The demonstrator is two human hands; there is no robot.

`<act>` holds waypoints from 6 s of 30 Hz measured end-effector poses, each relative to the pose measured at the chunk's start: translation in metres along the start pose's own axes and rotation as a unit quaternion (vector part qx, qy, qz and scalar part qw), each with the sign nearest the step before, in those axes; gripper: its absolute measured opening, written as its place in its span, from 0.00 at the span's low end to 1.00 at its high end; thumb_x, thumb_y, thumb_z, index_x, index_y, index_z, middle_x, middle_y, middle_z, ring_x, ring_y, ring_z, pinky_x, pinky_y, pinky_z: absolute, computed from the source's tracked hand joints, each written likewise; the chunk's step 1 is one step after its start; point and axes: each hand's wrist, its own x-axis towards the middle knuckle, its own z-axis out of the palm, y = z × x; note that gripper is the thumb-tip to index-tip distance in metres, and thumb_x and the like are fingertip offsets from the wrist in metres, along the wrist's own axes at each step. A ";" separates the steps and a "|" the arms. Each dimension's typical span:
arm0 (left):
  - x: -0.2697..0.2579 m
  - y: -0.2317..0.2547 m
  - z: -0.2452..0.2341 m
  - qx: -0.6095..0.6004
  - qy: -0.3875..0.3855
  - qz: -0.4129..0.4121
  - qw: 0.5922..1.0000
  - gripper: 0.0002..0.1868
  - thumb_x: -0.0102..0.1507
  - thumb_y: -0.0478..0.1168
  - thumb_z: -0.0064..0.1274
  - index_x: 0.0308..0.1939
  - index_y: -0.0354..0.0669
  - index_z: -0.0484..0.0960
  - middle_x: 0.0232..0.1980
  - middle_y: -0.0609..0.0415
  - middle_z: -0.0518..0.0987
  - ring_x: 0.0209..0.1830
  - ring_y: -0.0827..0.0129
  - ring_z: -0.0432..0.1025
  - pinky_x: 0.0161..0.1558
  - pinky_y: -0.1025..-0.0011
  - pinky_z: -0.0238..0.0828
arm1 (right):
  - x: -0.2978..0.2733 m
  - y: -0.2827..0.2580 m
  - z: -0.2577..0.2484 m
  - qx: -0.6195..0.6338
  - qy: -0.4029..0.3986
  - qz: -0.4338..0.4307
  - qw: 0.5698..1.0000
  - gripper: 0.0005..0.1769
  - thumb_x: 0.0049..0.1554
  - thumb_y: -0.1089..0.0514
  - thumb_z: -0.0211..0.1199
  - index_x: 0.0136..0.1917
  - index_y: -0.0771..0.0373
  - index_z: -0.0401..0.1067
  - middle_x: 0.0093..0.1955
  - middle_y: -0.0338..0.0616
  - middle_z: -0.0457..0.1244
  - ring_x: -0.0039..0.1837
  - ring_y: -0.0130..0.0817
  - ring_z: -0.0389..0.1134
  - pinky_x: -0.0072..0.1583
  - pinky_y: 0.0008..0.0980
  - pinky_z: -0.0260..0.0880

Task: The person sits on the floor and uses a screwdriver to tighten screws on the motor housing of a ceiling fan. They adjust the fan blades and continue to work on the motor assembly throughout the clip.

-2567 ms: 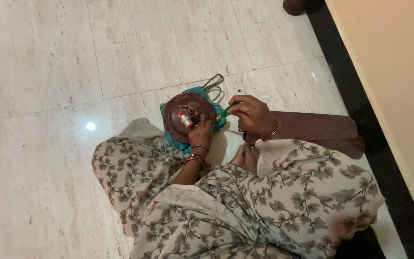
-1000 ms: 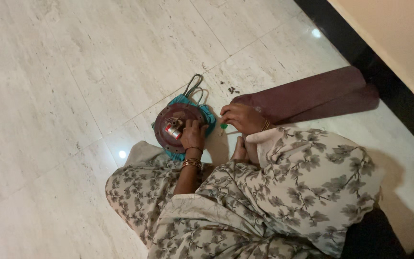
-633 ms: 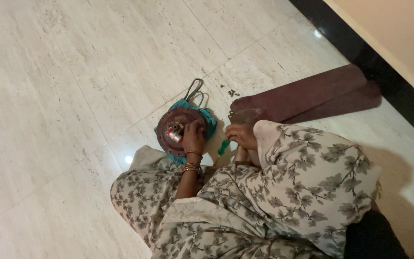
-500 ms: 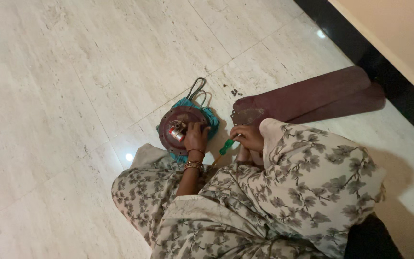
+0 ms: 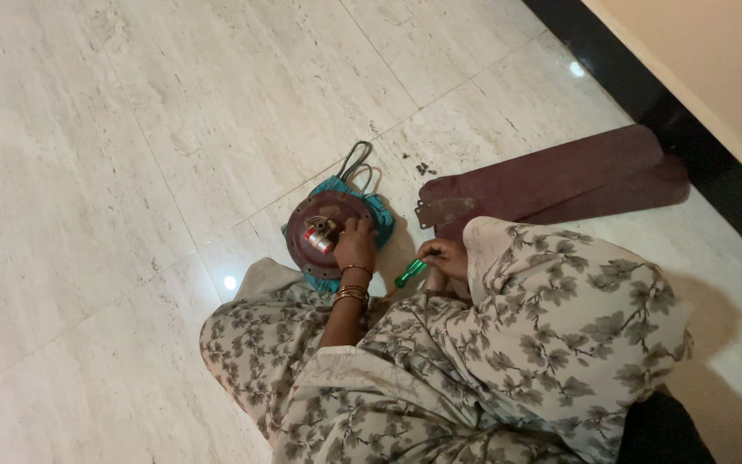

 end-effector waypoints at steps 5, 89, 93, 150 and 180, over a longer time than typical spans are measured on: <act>-0.005 -0.004 0.008 -0.022 0.027 0.032 0.999 0.11 0.61 0.36 0.54 0.45 0.58 0.82 0.52 0.55 0.79 0.43 0.51 0.77 0.40 0.55 0.76 | -0.002 -0.002 0.000 -0.002 0.004 0.020 1.000 0.08 0.60 0.68 0.62 0.54 0.66 0.75 0.49 0.39 0.68 0.53 0.24 0.68 0.56 0.27 0.69; -0.002 -0.007 0.037 0.066 0.079 0.070 0.992 0.04 0.63 0.35 0.50 0.41 0.45 0.78 0.45 0.48 0.75 0.45 0.55 0.75 0.49 0.57 0.68 | 0.006 -0.095 0.023 -0.064 -0.014 0.112 0.992 0.12 0.62 0.59 0.61 0.56 0.67 0.76 0.52 0.43 0.69 0.53 0.30 0.69 0.54 0.32 0.70; -0.002 -0.007 0.032 0.068 0.045 0.039 0.996 0.06 0.62 0.34 0.51 0.43 0.44 0.79 0.47 0.47 0.75 0.47 0.55 0.74 0.52 0.57 0.67 | 0.005 -0.099 0.025 -0.048 -0.005 0.157 0.986 0.13 0.62 0.59 0.60 0.56 0.68 0.76 0.50 0.45 0.69 0.50 0.31 0.68 0.51 0.33 0.69; 0.007 -0.018 0.019 0.023 -0.019 0.099 0.995 0.09 0.60 0.32 0.49 0.43 0.40 0.80 0.50 0.45 0.73 0.52 0.50 0.71 0.50 0.53 0.70 | 0.006 -0.090 0.025 0.010 -0.024 0.114 0.993 0.14 0.57 0.66 0.63 0.58 0.69 0.74 0.54 0.45 0.69 0.55 0.32 0.69 0.57 0.31 0.70; -0.047 -0.023 0.000 0.010 0.048 0.169 0.984 0.26 0.59 0.31 0.46 0.62 0.34 0.76 0.56 0.42 0.73 0.59 0.47 0.66 0.66 0.57 0.58 | 0.047 -0.280 -0.006 -0.482 -0.176 -0.111 0.851 0.13 0.55 0.58 0.66 0.54 0.57 0.73 0.52 0.44 0.69 0.52 0.41 0.74 0.52 0.35 0.76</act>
